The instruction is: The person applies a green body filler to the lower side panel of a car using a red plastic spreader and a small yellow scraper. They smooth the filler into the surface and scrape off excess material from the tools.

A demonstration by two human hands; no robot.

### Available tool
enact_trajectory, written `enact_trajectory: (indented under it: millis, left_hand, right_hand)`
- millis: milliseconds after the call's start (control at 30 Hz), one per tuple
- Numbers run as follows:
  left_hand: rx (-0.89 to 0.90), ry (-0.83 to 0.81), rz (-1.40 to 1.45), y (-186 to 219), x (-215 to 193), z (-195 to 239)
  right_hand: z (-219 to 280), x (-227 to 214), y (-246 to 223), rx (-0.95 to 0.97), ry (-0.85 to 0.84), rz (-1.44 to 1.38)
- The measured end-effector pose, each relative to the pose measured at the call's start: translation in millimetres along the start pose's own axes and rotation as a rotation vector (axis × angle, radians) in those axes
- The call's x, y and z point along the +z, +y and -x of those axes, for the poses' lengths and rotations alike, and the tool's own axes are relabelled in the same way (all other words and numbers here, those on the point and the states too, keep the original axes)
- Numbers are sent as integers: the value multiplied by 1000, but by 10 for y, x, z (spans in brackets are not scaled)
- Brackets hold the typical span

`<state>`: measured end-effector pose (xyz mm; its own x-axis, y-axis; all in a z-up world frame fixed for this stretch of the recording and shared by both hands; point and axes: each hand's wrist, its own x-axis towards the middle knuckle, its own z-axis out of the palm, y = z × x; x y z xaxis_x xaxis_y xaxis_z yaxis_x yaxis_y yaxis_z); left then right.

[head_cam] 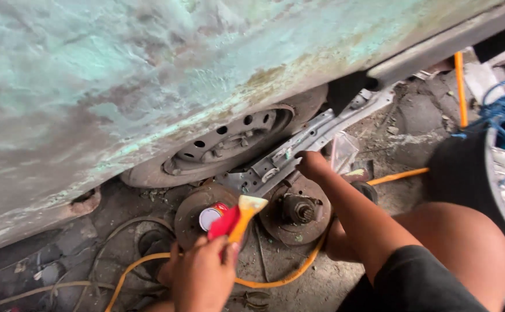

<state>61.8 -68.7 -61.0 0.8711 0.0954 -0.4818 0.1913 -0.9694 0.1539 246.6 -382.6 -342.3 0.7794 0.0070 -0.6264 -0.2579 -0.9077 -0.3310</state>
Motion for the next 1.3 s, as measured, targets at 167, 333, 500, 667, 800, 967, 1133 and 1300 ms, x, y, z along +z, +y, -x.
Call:
enact_trajectory:
  millis: [167, 333, 500, 667, 800, 967, 1133, 1300]
  left_hand:
    - [141, -136, -48, 65, 277, -42]
    - [144, -167, -67, 159, 295, -188]
    - [173, -112, -48, 242, 282, -270]
    - [157, -130, -32, 322, 230, -299]
    - [173, -25, 7, 303, 266, -287]
    - [171, 53, 12, 246, 223, -214]
    - [127, 62, 33, 178, 29, -126]
    - [-23, -31, 78, 82, -320, -47]
  right_hand:
    - [-437, 463, 232, -85, 362, -155]
    - [-314, 306, -22, -154, 326, 7]
    - [-421, 372, 6, -178, 296, 143]
    - [-454, 320, 15, -143, 307, 2]
    - [-445, 245, 42, -150, 337, -114]
    - [-434, 209, 118, -41, 241, -366]
    - [43, -276, -149, -8, 94, -405]
    - [936, -893, -710, -86, -71, -627]
